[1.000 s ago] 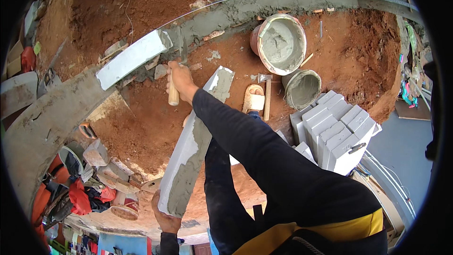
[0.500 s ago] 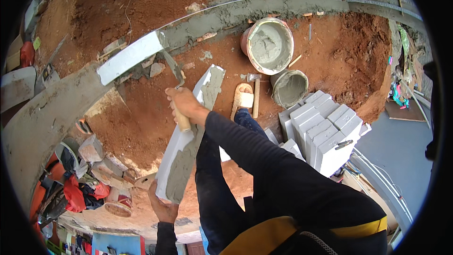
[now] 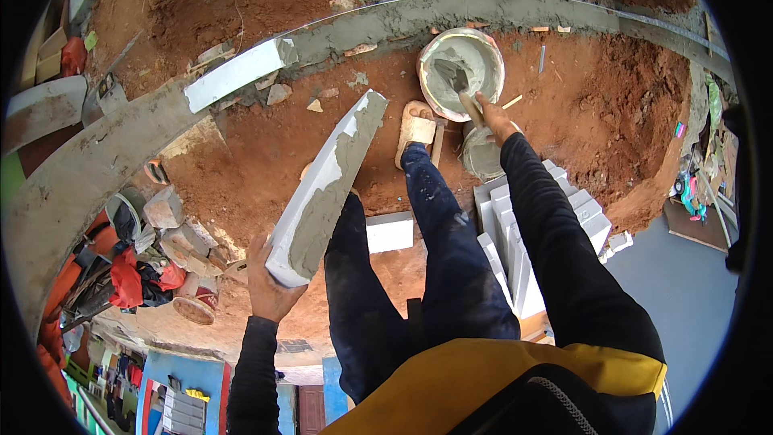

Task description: The person installs white rectangular tiles along a curved foundation line. They apply cement mortar to the back of each tile using a trowel, place the tile onto the prepared bed, and tap it into position with a hammer. The person repeats this process for multiple tiles along the curve.

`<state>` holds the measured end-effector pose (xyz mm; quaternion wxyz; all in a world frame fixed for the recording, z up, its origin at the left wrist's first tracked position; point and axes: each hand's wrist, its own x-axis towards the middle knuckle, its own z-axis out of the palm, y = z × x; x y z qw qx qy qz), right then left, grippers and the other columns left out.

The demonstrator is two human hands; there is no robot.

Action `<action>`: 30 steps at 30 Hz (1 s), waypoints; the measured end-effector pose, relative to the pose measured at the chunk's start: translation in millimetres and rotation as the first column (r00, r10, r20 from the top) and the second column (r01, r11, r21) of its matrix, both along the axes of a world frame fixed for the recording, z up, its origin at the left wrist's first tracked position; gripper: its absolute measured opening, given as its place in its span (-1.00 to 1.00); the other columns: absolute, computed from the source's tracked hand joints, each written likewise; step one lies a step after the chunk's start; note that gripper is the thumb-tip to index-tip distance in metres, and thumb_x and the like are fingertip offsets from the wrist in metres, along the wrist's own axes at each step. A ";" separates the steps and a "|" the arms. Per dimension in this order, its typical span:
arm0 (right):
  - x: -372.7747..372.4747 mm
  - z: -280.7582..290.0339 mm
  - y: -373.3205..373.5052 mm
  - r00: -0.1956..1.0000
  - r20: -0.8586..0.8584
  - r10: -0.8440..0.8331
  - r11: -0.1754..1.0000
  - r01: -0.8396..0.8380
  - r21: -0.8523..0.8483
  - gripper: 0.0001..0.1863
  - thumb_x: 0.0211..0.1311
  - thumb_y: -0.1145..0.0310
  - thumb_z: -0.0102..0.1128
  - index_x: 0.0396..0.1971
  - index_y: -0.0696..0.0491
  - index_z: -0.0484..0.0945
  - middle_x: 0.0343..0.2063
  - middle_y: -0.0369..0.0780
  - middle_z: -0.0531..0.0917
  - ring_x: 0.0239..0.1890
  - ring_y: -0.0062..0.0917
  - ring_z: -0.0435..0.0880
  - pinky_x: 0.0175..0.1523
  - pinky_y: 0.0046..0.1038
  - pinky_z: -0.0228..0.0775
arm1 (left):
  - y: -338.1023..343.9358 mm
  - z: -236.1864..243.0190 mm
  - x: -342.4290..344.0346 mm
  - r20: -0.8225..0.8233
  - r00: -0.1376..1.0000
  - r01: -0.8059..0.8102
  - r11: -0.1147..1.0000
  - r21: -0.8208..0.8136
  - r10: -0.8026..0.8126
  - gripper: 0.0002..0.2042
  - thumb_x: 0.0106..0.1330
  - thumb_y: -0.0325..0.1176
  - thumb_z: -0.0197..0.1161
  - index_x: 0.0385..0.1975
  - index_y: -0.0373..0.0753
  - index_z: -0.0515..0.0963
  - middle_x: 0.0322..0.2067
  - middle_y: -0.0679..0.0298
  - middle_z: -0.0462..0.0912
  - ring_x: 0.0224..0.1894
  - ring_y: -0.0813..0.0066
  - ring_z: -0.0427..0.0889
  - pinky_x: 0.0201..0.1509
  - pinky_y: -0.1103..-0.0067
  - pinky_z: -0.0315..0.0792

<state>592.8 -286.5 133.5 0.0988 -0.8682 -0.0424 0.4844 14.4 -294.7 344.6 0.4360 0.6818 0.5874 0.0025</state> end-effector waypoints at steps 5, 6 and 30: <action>-54.7 42.0 -71.5 0.812 0.523 0.259 0.849 -0.450 0.277 -0.33 0.45 0.12 0.28 0.37 0.27 0.46 0.20 0.22 0.63 0.29 0.08 0.58 0.46 -0.07 0.32 | 18.0 18.1 53.3 0.009 0.995 -0.095 0.986 -0.134 0.097 -0.15 -0.07 -0.30 0.72 0.30 -0.22 0.42 0.26 -0.11 0.58 0.29 -0.09 0.64 0.33 0.21 0.55; -81.9 50.8 -84.3 0.886 0.423 0.191 0.830 -0.375 0.412 -0.36 0.43 0.18 0.31 0.35 0.28 0.46 0.16 0.20 0.66 0.24 0.03 0.63 0.41 -0.12 0.40 | 21.0 22.8 67.7 -0.018 0.995 -0.096 0.991 -0.097 0.095 -0.17 -0.07 -0.30 0.71 0.28 -0.23 0.43 0.23 -0.11 0.61 0.23 -0.07 0.68 0.27 0.22 0.58; -166.4 245.6 -46.7 0.211 -0.878 -0.430 0.547 0.834 -0.068 0.06 0.25 -0.10 0.45 0.59 0.07 0.11 0.51 -0.01 0.30 0.55 -0.06 0.23 0.54 0.16 0.15 | -45.4 325.3 81.1 0.058 0.190 -0.828 0.192 -0.526 0.980 -0.09 0.13 0.06 0.38 0.49 -0.30 0.31 0.24 0.02 0.58 0.25 0.04 0.62 0.26 0.20 0.57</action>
